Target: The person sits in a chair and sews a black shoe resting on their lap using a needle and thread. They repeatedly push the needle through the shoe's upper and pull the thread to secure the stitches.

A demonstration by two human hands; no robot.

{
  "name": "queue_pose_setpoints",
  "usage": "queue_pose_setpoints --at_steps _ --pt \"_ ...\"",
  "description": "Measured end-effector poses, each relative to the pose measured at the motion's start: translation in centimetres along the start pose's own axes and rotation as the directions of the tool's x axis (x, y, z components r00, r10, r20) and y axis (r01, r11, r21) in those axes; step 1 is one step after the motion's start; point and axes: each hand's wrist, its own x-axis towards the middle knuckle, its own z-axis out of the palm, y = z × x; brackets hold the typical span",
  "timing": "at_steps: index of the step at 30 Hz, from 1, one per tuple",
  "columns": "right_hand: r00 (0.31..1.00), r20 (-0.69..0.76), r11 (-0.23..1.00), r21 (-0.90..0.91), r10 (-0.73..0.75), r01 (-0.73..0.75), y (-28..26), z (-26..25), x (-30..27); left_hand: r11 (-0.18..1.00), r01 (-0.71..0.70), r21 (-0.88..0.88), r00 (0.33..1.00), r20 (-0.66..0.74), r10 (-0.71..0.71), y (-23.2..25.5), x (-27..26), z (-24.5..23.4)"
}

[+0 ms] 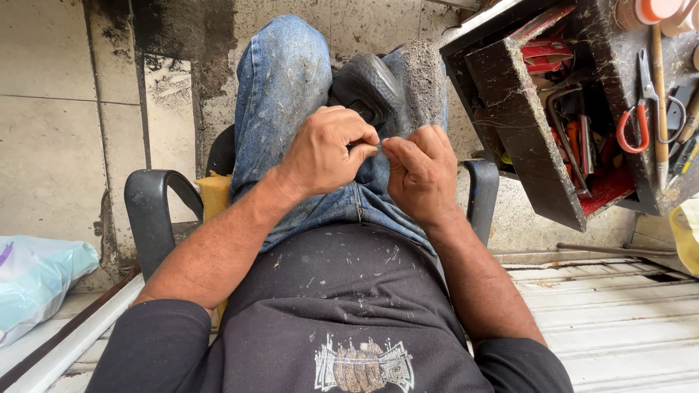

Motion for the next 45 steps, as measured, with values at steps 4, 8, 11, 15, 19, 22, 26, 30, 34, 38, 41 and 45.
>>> queue_pose_setpoints --at_steps 4,8,11,15,19,22,26,30,34,38,41,45 --pt "1.0 -0.001 1.0 0.003 -0.014 0.014 0.9 0.1 -0.4 0.999 -0.033 -0.043 0.999 0.025 0.034 -0.1 0.1 0.1" --pt "1.0 -0.003 1.0 0.003 0.015 -0.015 0.6 0.2 -0.4 0.993 -0.099 0.071 0.993 -0.059 0.104 0.1 -0.2 0.8" --pt "0.998 -0.017 0.998 0.025 0.066 -0.066 0.3 0.5 -0.5 0.979 -0.151 0.139 0.977 -0.128 0.169 0.0 -0.4 1.5" --pt "0.987 -0.044 0.987 0.054 0.156 -0.153 0.1 1.1 -1.1 0.965 -0.175 0.195 0.954 -0.21 0.216 -0.1 -0.5 2.2" --pt "0.98 -0.054 0.981 0.038 0.19 -0.188 -0.5 1.3 -1.3 0.96 -0.186 0.212 0.945 -0.229 0.233 -0.7 -0.7 2.6" --pt "0.975 -0.041 0.975 0.038 0.22 -0.218 -0.7 1.5 -1.5 0.969 -0.16 0.189 0.945 -0.256 0.206 -1.4 -0.8 2.4" --pt "0.962 0.027 0.96 0.057 0.273 -0.274 0.6 1.9 -1.8 0.998 0.014 -0.058 0.984 -0.177 -0.024 -1.9 -1.3 -0.2" --pt "0.943 0.016 0.94 0.072 0.333 -0.333 2.4 2.6 -1.9 0.988 0.142 0.055 0.945 -0.304 -0.119 -2.7 -3.3 -1.4" --pt "0.947 0.024 0.944 0.086 0.319 -0.32 2.6 3.7 -1.7 0.991 0.088 0.105 0.942 -0.333 -0.048 -2.2 -3.5 0.2" --pt "0.935 0.026 0.931 0.086 0.353 -0.354 1.8 3.9 -1.2 0.979 0.189 0.079 0.944 -0.29 -0.158 -2.3 -3.5 2.0" --pt "0.918 0.048 0.916 0.052 0.395 -0.397 2.0 4.2 -1.2 0.941 0.33 -0.077 0.903 -0.263 -0.338 -1.6 -3.9 2.3" --pt "0.868 0.093 0.87 0.023 0.488 -0.492 1.3 4.2 -0.7 0.672 0.47 -0.573 0.795 -0.057 -0.605 -3.2 -4.5 3.8"
